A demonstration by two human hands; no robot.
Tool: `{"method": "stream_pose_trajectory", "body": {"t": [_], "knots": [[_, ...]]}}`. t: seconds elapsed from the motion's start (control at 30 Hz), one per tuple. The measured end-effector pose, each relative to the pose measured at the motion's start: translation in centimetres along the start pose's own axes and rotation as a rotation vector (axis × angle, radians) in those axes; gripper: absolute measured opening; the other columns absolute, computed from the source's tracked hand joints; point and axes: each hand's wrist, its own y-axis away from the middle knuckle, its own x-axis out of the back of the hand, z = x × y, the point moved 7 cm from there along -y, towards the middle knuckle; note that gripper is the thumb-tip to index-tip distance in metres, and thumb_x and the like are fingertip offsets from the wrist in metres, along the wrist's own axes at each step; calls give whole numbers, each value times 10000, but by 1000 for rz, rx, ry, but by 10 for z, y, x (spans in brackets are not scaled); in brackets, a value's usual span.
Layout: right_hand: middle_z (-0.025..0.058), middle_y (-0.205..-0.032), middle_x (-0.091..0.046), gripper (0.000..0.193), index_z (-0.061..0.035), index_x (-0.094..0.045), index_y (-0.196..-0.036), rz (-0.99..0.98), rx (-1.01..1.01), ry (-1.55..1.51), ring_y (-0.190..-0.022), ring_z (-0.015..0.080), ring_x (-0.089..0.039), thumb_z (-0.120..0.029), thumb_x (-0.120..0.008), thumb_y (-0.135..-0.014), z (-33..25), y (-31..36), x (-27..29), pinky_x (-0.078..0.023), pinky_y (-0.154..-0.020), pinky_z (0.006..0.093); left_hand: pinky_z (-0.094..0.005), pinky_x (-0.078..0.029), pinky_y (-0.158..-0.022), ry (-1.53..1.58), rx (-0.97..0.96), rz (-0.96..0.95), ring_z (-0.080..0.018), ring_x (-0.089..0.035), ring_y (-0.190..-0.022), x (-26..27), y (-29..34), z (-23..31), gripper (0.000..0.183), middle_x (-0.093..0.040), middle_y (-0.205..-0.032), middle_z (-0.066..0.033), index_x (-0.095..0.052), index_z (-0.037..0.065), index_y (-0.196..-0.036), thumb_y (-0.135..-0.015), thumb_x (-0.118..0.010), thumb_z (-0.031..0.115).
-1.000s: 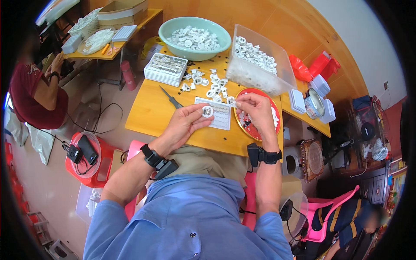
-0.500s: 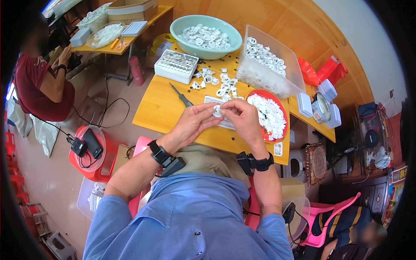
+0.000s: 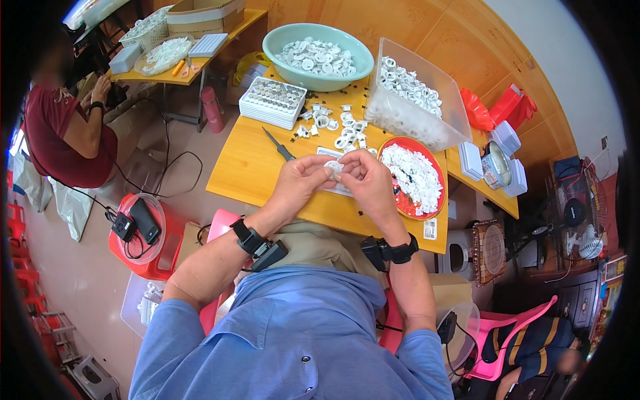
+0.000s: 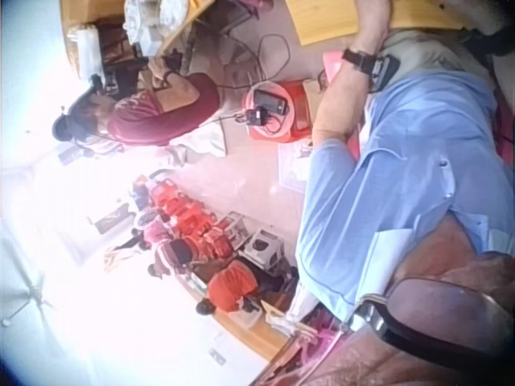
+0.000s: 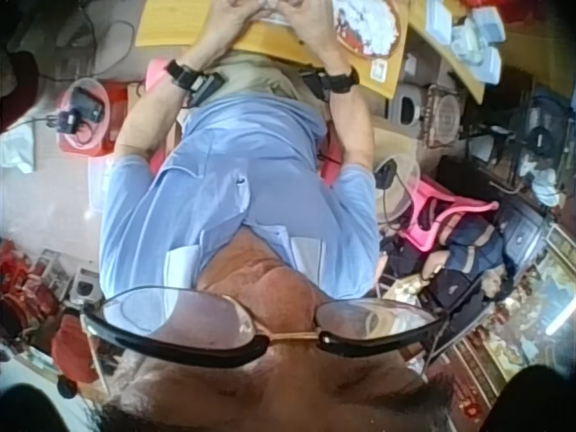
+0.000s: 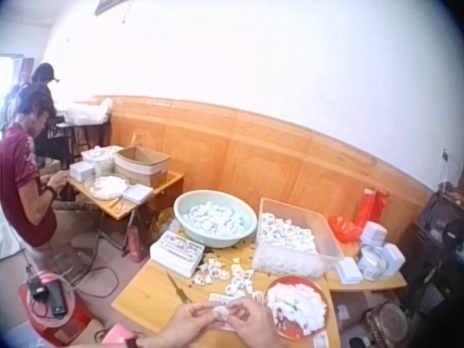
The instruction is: Assembling small plastic components by inserting star-shaped parts into circular bases and organizing them in a tray.
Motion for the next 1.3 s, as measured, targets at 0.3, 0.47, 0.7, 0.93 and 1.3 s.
{"method": "stream_pose_trajectory", "body": {"t": [0.3, 0.47, 0.7, 0.93, 1.3], "knots": [[63, -834, -707, 135, 22, -685, -963, -93, -123, -237, -722, 91, -651, -54, -678, -851, 9, -1, -1, -526, -663, 243, -288, -555, -893, -65, -122, -71, -159, -653, -1012, -7, 3, 8, 219, -668, -1093, -132, -530, -31, -1187, -985, -540, 51], [70, -831, -717, 120, 20, -688, -961, -114, -104, -223, -739, 94, -665, -51, -664, -867, 9, 0, -5, -532, -674, 240, -280, -552, -864, -107, -127, -51, -149, -652, -986, -7, 5, 10, 204, -669, -1064, -122, -538, -28, -1165, -978, -557, 52], [91, -818, -724, 116, 22, -675, -940, -61, -39, -109, -731, 118, -690, -51, -661, -851, 2, 2, -7, -542, -655, 255, -276, -561, -823, -114, -179, -64, -138, -655, -948, -2, 3, 6, 128, -680, -1024, -107, -563, -17, -1078, -976, -563, 61], [97, -780, -711, 112, 20, -664, -925, -5, -46, -130, -707, 123, -683, -53, -656, -840, 4, 4, -9, -532, -633, 261, -276, -556, -830, -130, -157, -59, -141, -652, -960, -1, 1, 5, 146, -681, -1035, -110, -563, -21, -1100, -973, -561, 50], [38, -776, -685, 159, 13, -662, -954, -55, -204, -335, -674, 68, -615, -99, -677, -842, 24, -1, -7, -482, -598, 222, -302, -529, -966, 15, -36, -87, -188, -644, -1068, -7, 1, 0, 313, -637, -1170, -156, -516, -50, -1281, -976, -497, 12]]}}
